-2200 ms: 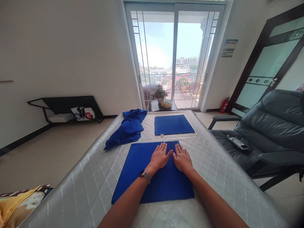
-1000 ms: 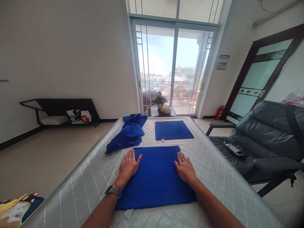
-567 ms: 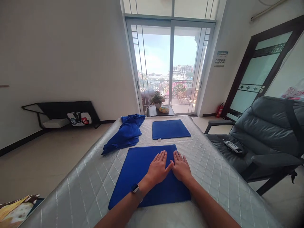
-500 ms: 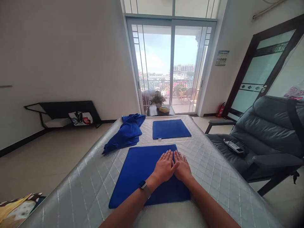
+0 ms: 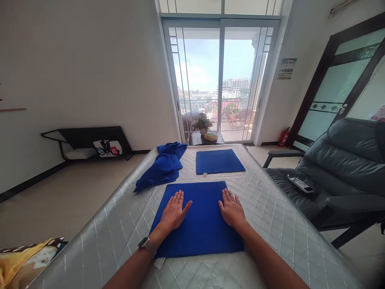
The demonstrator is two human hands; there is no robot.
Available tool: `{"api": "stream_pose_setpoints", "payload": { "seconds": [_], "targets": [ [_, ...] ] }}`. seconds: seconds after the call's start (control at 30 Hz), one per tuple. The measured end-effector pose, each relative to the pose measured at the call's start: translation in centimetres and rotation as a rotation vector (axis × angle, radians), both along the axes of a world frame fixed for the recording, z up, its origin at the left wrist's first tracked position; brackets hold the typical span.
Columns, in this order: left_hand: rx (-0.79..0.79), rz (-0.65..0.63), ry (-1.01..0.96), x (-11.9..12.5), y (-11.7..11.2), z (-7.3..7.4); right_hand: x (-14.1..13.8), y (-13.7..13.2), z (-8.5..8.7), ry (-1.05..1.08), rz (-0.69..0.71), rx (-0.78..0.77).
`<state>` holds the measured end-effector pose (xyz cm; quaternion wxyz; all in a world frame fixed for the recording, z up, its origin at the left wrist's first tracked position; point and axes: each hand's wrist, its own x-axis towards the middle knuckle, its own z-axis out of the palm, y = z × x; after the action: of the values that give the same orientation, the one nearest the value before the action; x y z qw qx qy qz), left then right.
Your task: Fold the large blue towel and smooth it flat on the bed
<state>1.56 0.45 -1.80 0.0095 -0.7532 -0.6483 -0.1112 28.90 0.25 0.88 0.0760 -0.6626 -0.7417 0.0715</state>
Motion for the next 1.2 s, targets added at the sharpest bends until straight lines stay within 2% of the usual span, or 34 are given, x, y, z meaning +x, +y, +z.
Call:
{"api": "stream_pose_setpoints", "payload": {
  "seconds": [0.1, 0.2, 0.47, 0.77, 0.9, 0.97, 1.03, 1.1, 1.2],
  "targets": [
    [0.024, 0.070, 0.011, -3.6, -0.6, -0.9, 0.0, 0.0, 0.1, -0.013, 0.000, -0.008],
    [0.040, 0.117, -0.001, -5.1, -1.0, -1.4, 0.0, -0.1, 0.3, -0.030, -0.007, -0.010],
    [0.054, 0.134, -0.058, -4.6, -1.3, -0.9, -0.2, -0.3, 0.9, -0.069, -0.009, -0.011],
    [0.062, 0.131, -0.045, -4.7, -1.2, -1.4, 0.5, -3.5, 0.9, -0.115, 0.006, -0.053],
    [0.092, 0.162, -0.002, -4.8, -1.5, -0.6, 0.5, -3.8, 0.7, -0.074, -0.003, -0.063],
    [0.137, 0.169, 0.036, -4.1, -2.0, 0.3, 0.5, -3.8, 0.7, -0.054, -0.007, -0.065],
    [0.173, 0.121, 0.051, -2.3, -2.8, 1.3, 0.4, -3.8, 0.8, -0.037, -0.008, -0.063],
    [0.157, 0.005, 0.034, 0.6, -3.7, 2.2, 0.4, -3.8, 0.8, -0.028, -0.007, -0.057],
    [0.100, -0.239, -0.023, 6.4, -4.6, 3.1, 0.4, -3.9, 1.0, -0.029, -0.005, -0.042]
  ]
}}
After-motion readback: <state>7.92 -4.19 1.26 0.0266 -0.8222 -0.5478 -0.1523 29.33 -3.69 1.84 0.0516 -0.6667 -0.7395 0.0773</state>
